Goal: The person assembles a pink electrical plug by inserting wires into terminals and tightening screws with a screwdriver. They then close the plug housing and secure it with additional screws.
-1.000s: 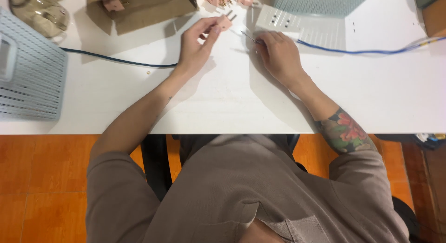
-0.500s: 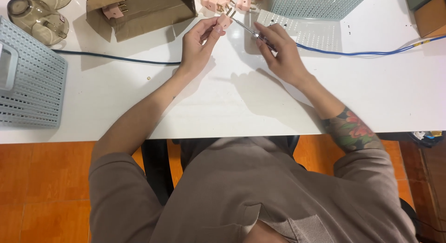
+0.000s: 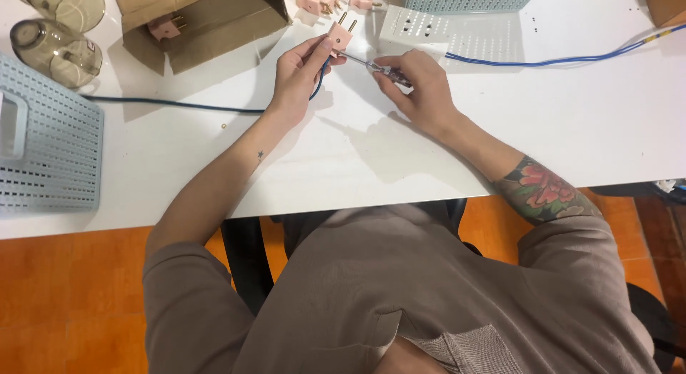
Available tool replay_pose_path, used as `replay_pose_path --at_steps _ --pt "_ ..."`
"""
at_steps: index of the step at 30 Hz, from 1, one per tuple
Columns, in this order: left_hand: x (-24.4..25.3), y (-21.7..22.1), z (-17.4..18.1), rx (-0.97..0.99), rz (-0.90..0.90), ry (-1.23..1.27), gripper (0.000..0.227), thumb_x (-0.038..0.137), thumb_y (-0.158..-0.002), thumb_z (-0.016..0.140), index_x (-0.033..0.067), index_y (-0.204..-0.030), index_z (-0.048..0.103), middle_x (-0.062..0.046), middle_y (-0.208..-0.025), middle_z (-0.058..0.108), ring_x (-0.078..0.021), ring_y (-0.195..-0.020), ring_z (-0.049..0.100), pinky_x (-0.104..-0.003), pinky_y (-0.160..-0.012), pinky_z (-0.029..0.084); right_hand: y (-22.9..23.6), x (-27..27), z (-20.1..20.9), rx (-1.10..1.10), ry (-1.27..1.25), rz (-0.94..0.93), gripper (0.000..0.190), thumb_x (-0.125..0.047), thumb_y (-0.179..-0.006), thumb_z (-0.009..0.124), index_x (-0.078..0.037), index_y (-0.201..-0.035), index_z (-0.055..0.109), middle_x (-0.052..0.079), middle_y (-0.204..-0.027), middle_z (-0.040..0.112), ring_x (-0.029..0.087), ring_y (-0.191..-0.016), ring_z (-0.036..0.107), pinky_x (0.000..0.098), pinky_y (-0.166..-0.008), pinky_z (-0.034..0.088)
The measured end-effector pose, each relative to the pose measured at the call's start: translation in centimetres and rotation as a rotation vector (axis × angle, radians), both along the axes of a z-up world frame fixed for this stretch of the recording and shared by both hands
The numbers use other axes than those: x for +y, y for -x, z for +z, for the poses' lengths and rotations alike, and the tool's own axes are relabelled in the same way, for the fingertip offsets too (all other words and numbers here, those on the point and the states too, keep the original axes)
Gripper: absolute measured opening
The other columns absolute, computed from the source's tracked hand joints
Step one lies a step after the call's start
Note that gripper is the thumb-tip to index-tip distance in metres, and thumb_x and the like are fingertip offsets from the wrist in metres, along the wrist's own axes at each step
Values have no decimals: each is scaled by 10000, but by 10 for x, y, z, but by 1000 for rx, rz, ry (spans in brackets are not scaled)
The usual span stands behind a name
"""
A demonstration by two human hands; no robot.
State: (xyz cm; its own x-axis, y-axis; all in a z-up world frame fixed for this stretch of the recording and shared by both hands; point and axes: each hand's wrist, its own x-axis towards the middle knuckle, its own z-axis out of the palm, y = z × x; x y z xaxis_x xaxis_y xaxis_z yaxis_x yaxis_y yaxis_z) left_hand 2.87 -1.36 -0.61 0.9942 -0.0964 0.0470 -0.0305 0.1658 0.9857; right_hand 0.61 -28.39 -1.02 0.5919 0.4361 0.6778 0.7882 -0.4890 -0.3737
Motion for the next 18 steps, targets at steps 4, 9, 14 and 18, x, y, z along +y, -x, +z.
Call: replay_pose_path --at_steps 4,9,14,18 --pt "-1 0 0 37 22 15 434 383 -1061 746 51 -1333 799 14 -1080 804 -183 -1114 885 -213 -863 515 -4 -6 -4 -125 -27 10 141 -78 -1207 817 23 -1304 799 83 -899 647 256 -833 588 399 -813 474" --pt "-1 -2 -5 -10 1 -13 523 439 -1037 762 75 -1412 782 -20 -1266 868 -166 -1101 868 -238 -949 533 -8 -14 -10 -171 -42 -27 119 -67 -1196 830 19 -1272 799 59 -870 664 265 -813 565 408 -796 466" --pt "-1 -1 -7 -34 4 -32 514 469 -1031 772 109 -1397 784 -2 -1282 866 -165 -1112 869 -278 -1010 552 -6 -14 -8 -170 1 -32 150 -117 -1205 841 14 -1278 833 61 -829 655 257 -780 532 394 -778 446" --pt "0 -3 -11 -43 -1 -15 514 449 -1037 785 101 -1415 781 -28 -1282 868 -173 -1113 867 -275 -995 558 -4 -14 -8 -108 -13 -44 174 -157 -1225 811 0 -1292 844 57 -825 656 245 -753 538 390 -813 452"
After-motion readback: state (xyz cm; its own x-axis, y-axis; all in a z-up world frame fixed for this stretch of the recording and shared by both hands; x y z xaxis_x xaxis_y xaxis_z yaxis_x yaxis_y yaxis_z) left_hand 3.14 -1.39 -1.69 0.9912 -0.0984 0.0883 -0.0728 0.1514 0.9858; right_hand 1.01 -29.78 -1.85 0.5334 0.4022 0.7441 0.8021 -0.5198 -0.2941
